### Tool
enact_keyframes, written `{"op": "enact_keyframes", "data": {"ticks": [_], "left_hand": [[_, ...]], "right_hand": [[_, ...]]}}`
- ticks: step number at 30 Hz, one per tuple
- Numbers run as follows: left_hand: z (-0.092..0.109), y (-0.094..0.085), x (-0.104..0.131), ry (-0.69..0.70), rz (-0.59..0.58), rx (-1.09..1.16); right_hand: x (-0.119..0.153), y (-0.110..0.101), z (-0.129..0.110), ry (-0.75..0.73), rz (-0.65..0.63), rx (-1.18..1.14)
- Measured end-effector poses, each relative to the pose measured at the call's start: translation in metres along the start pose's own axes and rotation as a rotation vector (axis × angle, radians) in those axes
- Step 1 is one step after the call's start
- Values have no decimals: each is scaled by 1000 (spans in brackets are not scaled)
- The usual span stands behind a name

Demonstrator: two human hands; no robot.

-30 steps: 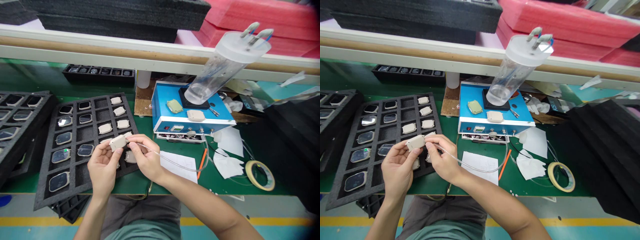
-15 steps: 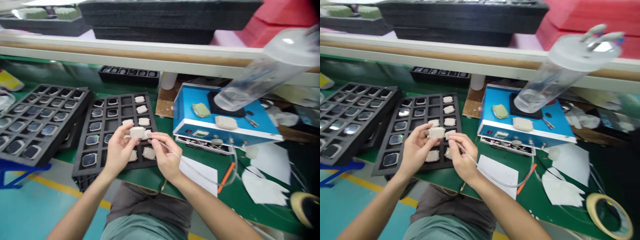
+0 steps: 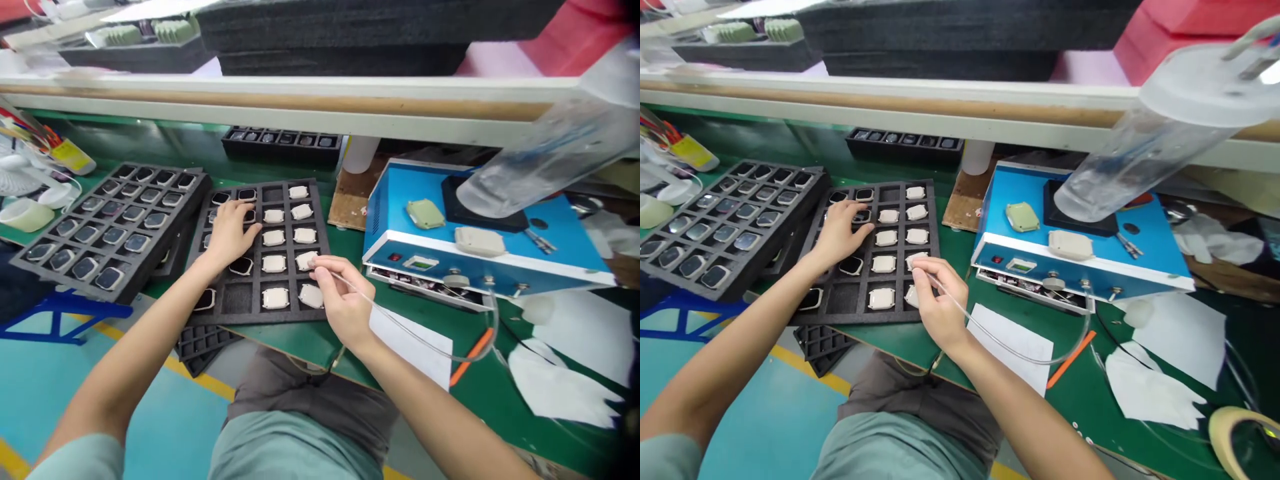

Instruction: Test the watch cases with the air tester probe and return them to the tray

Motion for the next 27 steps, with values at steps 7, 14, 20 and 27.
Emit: {"op": "enact_keyframes", "data": {"ticks": [7, 14, 20, 27], "left_hand": [[16, -34, 82, 104, -295, -252], [29, -36, 72, 86, -287, -220], [63, 2, 91, -352, 99, 1018], [101, 45, 108, -479, 254, 1352]], "right_hand": [[3, -2, 1, 38, 13, 36], [4, -1, -3, 41, 67, -4], [2, -1, -5, 18, 103, -2], [1, -4, -8, -61, 103, 51]]}}
Point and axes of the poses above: each hand's wrist, its own x-axis away from the middle knuckle, its own y-axis out of the palm, z = x × y, the point moved 4 cm from there along -x, towards the middle knuckle, and after that the axes turned 2 degrees about x, right-handed, at the moved point
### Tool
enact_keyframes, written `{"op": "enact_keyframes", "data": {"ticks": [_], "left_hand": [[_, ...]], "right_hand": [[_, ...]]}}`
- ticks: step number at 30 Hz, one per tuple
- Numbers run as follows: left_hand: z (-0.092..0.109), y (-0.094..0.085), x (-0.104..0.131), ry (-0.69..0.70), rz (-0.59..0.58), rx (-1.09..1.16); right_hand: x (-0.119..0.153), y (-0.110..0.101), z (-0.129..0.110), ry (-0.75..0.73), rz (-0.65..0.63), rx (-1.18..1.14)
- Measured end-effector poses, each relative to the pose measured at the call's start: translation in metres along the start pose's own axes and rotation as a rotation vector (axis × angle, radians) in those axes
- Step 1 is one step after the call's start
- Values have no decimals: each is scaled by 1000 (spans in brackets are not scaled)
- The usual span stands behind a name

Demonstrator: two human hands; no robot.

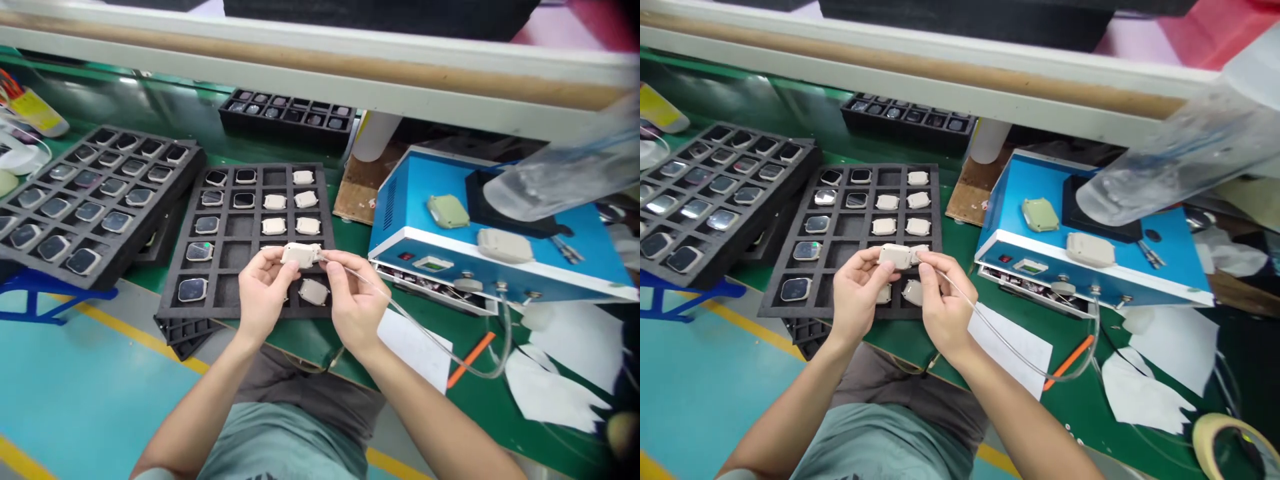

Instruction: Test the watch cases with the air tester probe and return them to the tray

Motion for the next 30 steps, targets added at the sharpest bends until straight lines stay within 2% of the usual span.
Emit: {"op": "enact_keyframes", "data": {"ticks": [8, 30], "left_hand": [[4, 2, 2, 64, -42, -150], [0, 0, 6, 56, -57, -215]], "right_hand": [[3, 1, -7, -175, -137, 36], [4, 1, -9, -132, -135, 66]]}}
Point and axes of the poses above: each hand's wrist, its own x-axis away from the middle knuckle, its own y-axis out of the palm, z = x × y, the point moved 4 cm from there along -x, towards the middle knuckle, and after that the axes turned 2 degrees about x, right-handed, at the moved point
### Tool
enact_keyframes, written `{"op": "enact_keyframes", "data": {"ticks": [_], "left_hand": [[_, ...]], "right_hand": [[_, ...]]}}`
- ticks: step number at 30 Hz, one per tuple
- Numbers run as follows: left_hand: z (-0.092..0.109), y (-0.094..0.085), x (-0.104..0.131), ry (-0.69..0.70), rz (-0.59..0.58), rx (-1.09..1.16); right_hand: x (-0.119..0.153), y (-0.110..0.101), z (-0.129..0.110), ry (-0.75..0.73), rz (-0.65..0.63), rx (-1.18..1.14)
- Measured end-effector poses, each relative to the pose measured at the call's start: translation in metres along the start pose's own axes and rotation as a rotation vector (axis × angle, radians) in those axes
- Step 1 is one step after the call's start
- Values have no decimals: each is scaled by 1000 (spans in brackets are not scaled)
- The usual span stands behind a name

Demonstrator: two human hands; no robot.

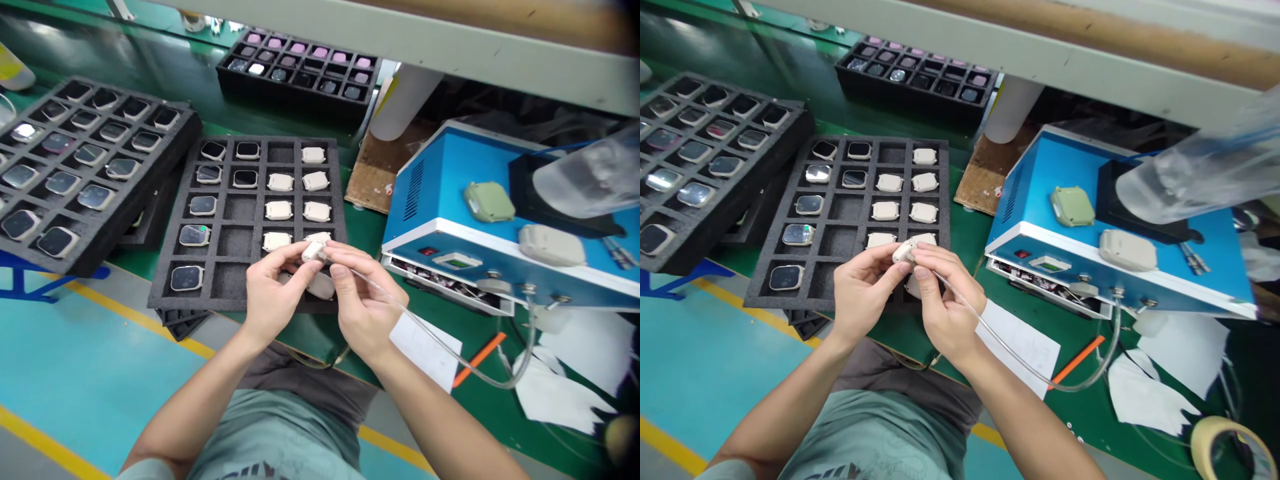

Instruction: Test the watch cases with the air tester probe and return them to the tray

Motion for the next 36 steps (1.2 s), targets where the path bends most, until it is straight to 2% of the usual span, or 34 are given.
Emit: {"op": "enact_keyframes", "data": {"ticks": [17, 24, 36], "left_hand": [[0, 0, 0, -6, 9, -19], [2, -1, -2, 16, 7, -45], [7, -2, -10, 84, 49, -98]], "right_hand": [[0, -2, 1, 26, -18, 80], [-1, -1, 1, 30, -31, 40], [-17, 5, -3, -64, -5, 34]]}}
Point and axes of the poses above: each hand's wrist, its own x-axis away from the middle knuckle, its own y-axis out of the palm, z = x × y, the point moved 4 cm from there along -x, towards the middle knuckle, and after that the axes turned 2 degrees about x, right-handed, at the moved point
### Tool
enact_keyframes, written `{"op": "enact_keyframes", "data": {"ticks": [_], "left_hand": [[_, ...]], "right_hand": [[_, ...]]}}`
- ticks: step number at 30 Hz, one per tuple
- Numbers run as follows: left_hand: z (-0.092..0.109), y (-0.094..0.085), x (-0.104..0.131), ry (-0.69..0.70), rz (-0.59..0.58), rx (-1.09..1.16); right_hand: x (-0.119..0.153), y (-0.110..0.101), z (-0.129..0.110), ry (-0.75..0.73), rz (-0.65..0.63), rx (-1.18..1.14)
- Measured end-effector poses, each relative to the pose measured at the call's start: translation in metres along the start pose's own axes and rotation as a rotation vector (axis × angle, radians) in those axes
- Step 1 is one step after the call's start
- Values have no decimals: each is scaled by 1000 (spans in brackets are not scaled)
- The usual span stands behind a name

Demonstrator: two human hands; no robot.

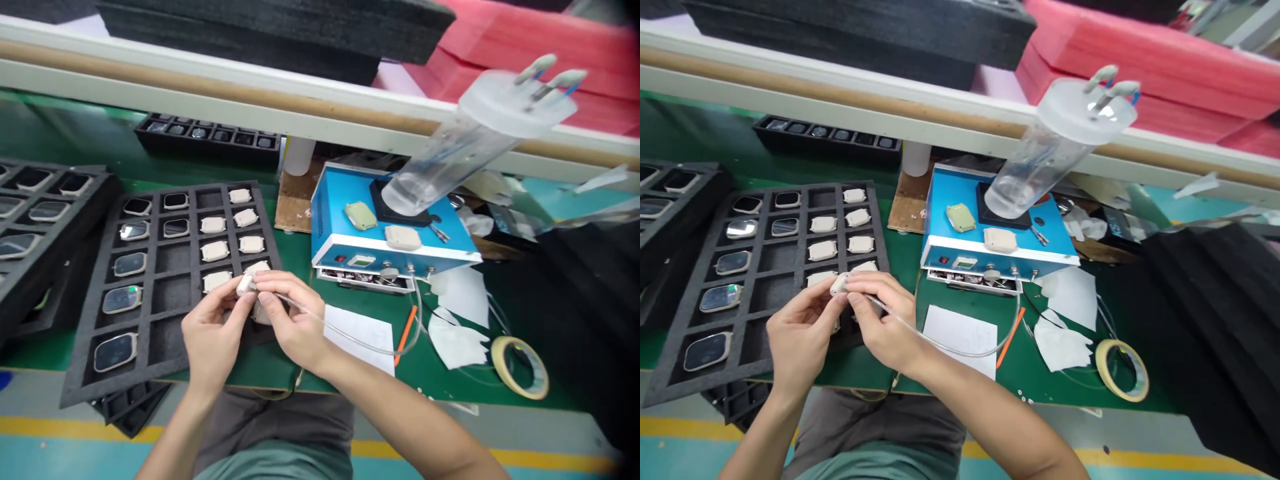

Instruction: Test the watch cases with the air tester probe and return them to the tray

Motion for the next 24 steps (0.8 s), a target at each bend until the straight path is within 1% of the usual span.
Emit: {"op": "enact_keyframes", "data": {"ticks": [11, 17, 24], "left_hand": [[2, 0, 0, 6, 9, 21], [2, 0, -1, 0, 14, 10], [2, 0, -2, 38, 27, 5]], "right_hand": [[-2, -1, -2, 2, -14, -23], [-1, 0, -2, -14, -1, -65], [-1, 0, -1, 2, -5, -81]]}}
Point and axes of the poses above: each hand's wrist, its own x-axis away from the middle knuckle, its own y-axis out of the palm, z = x × y, the point moved 4 cm from there along -x, towards the middle knuckle, and after that the axes turned 2 degrees about x, right-handed, at the moved point
